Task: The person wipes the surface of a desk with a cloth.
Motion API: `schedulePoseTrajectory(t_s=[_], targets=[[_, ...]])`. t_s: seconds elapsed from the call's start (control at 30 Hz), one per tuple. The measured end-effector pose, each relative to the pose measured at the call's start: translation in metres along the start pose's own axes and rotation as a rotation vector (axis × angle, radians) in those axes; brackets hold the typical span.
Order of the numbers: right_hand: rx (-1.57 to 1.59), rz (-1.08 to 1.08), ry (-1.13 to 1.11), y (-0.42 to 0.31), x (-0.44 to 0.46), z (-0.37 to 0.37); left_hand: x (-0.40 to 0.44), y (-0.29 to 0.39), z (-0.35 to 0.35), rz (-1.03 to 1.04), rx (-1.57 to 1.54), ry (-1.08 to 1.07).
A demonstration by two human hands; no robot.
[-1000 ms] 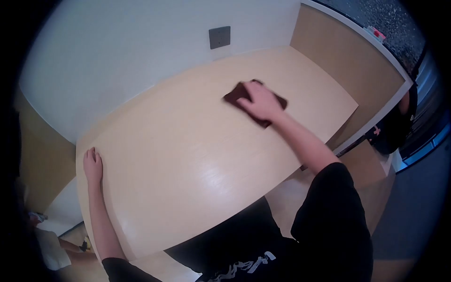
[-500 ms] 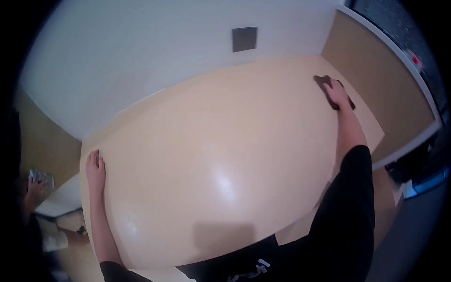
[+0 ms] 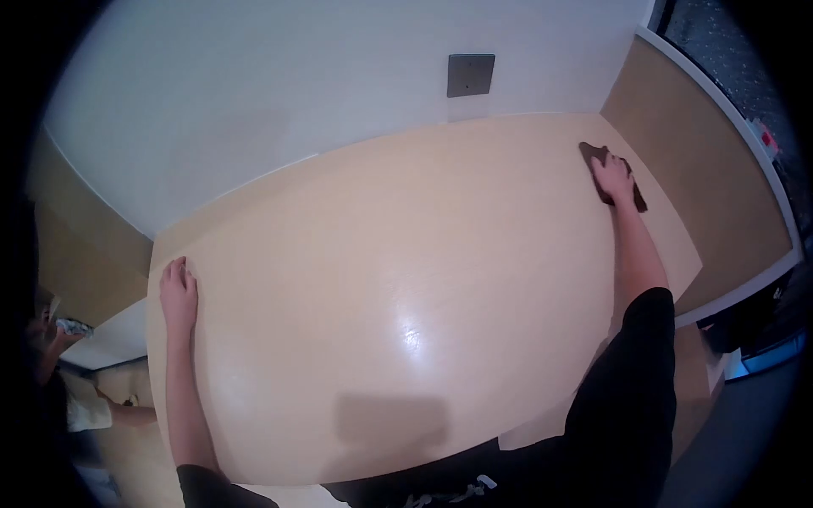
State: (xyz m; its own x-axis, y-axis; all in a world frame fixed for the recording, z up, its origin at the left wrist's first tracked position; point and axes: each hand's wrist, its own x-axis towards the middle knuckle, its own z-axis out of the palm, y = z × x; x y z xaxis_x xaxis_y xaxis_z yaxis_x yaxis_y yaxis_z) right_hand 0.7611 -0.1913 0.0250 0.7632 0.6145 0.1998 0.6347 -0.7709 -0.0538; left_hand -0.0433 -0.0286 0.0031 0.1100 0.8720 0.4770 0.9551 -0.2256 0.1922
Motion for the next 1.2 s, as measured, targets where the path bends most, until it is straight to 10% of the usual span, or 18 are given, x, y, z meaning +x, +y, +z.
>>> schedulePoseTrajectory(t_s=[0.2, 0.6, 0.9, 1.2], targets=[[-0.015, 0.022, 0.033, -0.119, -0.073, -0.002, 0.003, -0.004, 0.008, 0.009, 0.027, 0.022], [0.284, -0.75, 0.052, -0.353, -0.354, -0.044, 0.011, -0.009, 0.019, 0.042, 0.049, 0.069], [0.517, -1.055, 0.116, -0.356, -0.367, -0.045, 0.009, -0.011, 0.01, 0.039, -0.028, 0.019], [0.346, -0.8, 0.062, -0.283, -0.213, -0.028, 0.009, -0.009, 0.005, 0.05, -0.099, -0.022]])
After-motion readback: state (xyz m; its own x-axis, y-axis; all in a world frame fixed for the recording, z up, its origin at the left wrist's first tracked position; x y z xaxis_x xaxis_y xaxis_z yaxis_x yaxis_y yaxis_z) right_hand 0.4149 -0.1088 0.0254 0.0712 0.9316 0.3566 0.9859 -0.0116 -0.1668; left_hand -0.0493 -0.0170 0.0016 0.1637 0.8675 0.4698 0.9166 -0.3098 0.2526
